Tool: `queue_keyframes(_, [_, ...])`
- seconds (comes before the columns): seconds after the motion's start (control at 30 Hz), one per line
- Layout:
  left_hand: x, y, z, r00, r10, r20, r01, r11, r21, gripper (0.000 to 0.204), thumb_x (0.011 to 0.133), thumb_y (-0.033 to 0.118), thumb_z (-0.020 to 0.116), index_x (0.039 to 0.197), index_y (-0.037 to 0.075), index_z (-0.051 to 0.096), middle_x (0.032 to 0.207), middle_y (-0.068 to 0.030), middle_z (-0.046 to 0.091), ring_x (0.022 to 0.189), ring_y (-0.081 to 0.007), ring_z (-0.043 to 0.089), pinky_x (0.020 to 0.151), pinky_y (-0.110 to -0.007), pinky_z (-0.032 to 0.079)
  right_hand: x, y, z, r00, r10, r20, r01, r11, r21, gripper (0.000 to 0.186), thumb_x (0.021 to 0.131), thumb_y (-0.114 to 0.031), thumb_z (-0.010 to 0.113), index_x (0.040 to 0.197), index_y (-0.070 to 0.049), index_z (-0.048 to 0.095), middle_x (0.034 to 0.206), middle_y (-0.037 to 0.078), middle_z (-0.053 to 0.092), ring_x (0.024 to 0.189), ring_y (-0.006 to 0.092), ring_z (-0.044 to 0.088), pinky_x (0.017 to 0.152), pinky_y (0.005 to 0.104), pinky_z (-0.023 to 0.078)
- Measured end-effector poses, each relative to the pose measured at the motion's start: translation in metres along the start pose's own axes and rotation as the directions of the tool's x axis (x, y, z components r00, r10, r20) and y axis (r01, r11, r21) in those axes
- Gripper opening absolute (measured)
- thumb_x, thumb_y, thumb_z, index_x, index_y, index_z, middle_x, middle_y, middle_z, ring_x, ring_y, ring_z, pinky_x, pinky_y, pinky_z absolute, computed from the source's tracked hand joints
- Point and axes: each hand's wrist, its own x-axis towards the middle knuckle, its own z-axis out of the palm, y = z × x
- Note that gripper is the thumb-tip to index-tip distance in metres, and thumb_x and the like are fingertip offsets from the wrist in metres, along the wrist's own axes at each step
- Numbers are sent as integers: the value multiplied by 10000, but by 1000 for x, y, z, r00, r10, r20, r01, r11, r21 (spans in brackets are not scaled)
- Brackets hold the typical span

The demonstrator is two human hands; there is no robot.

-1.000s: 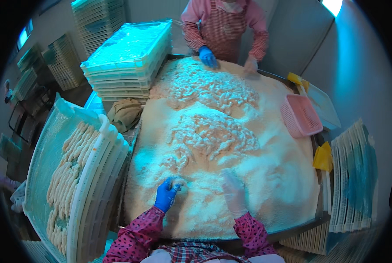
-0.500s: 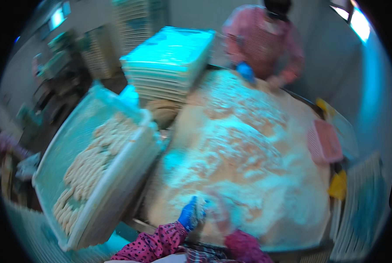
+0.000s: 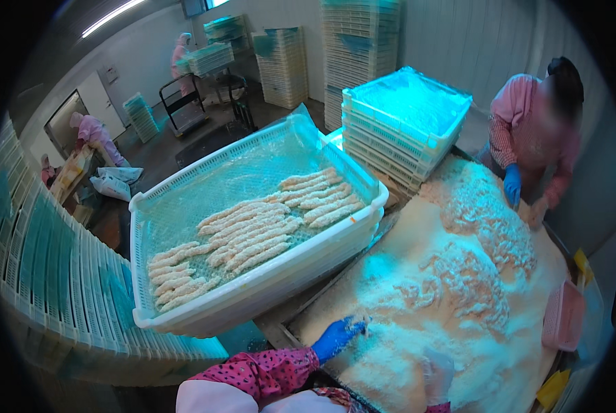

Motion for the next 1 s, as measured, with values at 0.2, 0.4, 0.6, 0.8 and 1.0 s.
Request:
queue_keyframes(0.2, [2,-55,115,975,-202,97,193,539,-820,572,960,463,360,1388,87,307,1381,-74,385,1241,-201,386,1052,-354,297,9,-99,49,920,-379,-102,380,925,-10,579,946,-365,300,1341,54,364,1382,230,372,1339,348,273,1118,463,124])
queue_keyframes(0.4, [3,-37,116,995,-3,100,70,734,-676,531,977,351,396,1398,44,291,1329,-80,445,1157,-161,442,1011,-370,356,6,-96,44,913,-397,-93,400,832,383,763,917,-556,236,1381,47,284,1408,239,323,1345,357,256,1097,450,187])
queue_keyframes(0.6, [-18,81,3,966,-253,55,258,918,-300,606,923,543,390,1351,114,407,1179,-84,522,826,-164,489,683,-282,464,24,-45,31,923,-216,-317,268,955,129,635,923,-423,438,1354,34,344,1328,208,432,1243,328,404,1041,435,273])
queue_keyframes(0.8, [-106,194,-208,546,419,-725,-642,766,-41,416,965,288,432,1290,29,411,1079,-84,580,812,-161,584,672,-340,540,-26,50,25,950,-306,64,307,877,-369,451,918,-329,515,1199,22,537,1089,165,611,968,260,575,830,330,441])
queue_keyframes(1.0, [-166,178,-377,539,159,-827,28,978,205,519,939,466,430,1199,23,509,944,-112,670,835,-193,645,821,-315,481,-10,32,1,902,380,-206,-183,766,616,327,906,-237,539,1171,-46,542,1085,139,588,982,264,559,855,408,431])
